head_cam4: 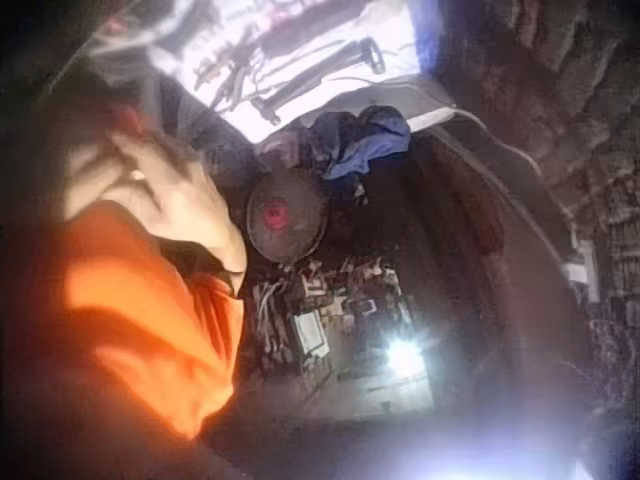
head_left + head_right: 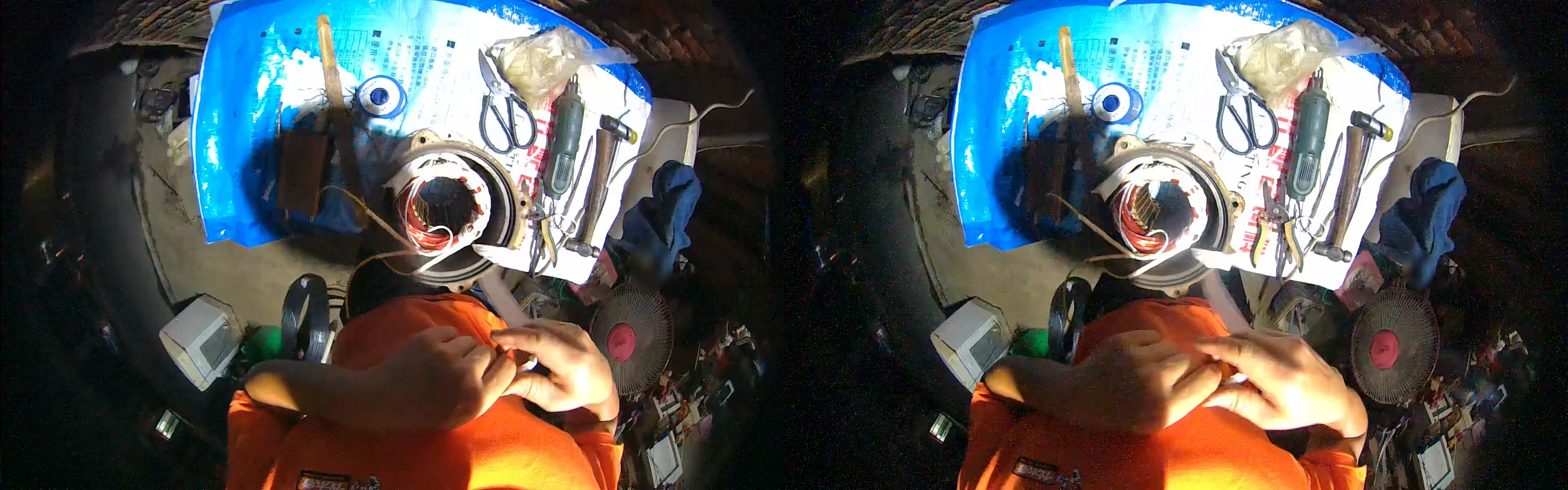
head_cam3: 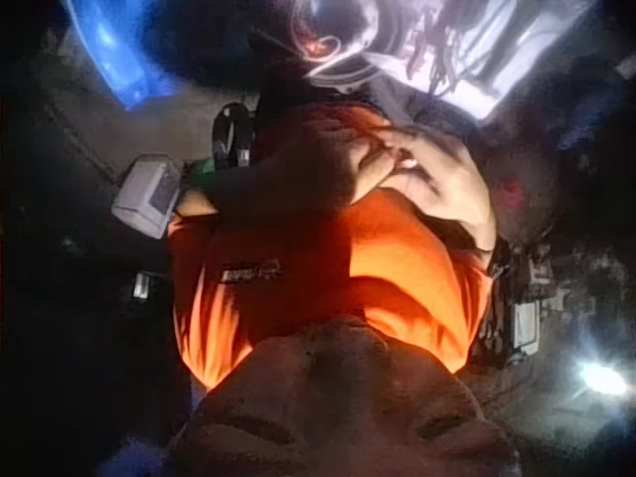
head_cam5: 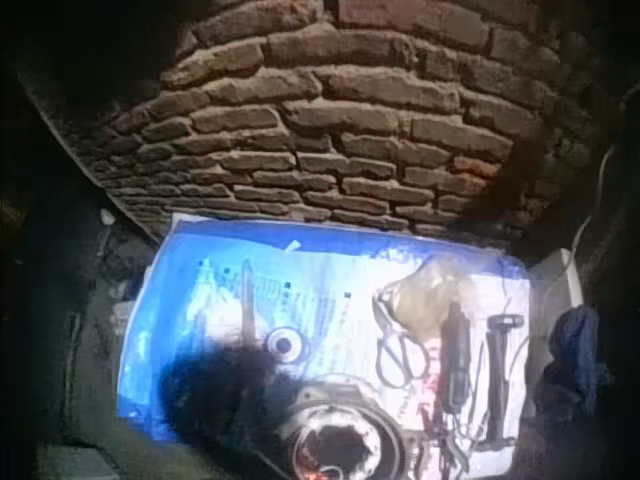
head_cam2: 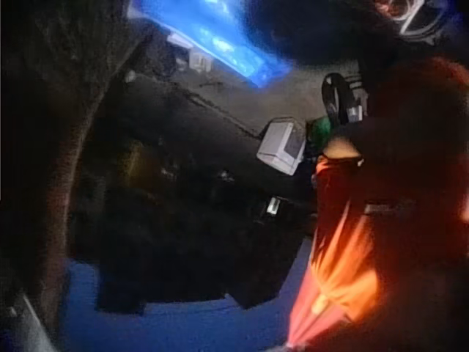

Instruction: The person wraps white tape around the wires of a circular electrical component, likely a motor stator, to secure and insulate the connections. They repeatedly pull tape, wrap it around the wires, and press it down with their fingers.

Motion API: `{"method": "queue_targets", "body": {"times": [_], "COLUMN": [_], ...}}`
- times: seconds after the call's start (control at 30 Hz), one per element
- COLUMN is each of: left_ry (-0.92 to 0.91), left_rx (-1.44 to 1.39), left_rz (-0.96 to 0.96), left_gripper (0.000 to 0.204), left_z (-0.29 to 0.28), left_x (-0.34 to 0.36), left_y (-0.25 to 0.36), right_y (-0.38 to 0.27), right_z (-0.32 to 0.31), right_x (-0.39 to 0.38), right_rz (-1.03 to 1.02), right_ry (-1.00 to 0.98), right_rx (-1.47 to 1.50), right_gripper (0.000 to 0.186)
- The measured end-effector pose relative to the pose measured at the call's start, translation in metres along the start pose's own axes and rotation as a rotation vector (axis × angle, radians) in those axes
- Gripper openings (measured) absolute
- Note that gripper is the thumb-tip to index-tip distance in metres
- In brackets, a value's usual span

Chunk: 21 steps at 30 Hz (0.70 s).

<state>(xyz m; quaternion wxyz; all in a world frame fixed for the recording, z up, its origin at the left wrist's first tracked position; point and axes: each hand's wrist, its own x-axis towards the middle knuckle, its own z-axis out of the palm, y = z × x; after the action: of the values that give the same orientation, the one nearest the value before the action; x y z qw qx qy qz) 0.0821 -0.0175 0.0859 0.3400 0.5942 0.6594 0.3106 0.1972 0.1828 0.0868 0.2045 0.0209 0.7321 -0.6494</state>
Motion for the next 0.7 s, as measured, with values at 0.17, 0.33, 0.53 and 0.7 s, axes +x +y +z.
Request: {"method": "queue_targets", "body": {"times": [0.17, 0.33, 0.53, 0.7], "left_ry": [-0.019, 0.005, 0.003, 0.135], "left_rx": [-0.118, -0.361, -0.446, -0.386], "left_rz": [0.107, -0.012, -0.062, -0.051], "left_gripper": [0.021, 0.021, 0.02, 0.028], "left_z": [-0.009, -0.025, -0.035, -0.037], "left_x": [-0.014, -0.034, -0.046, -0.038], "left_y": [-0.019, -0.049, -0.067, -0.07], "right_y": [0.005, 0.009, 0.013, 0.011], "right_z": [-0.001, -0.006, 0.018, 0.003], "right_x": [0.011, 0.012, 0.017, 0.018], "right_rz": [0.066, 0.149, 0.055, 0.092], "right_ry": [-0.077, 0.209, 0.429, 0.375], "right_rx": [0.105, 0.216, 0.416, 0.357], "right_gripper": [0.033, 0.019, 0.03, 0.022]}}
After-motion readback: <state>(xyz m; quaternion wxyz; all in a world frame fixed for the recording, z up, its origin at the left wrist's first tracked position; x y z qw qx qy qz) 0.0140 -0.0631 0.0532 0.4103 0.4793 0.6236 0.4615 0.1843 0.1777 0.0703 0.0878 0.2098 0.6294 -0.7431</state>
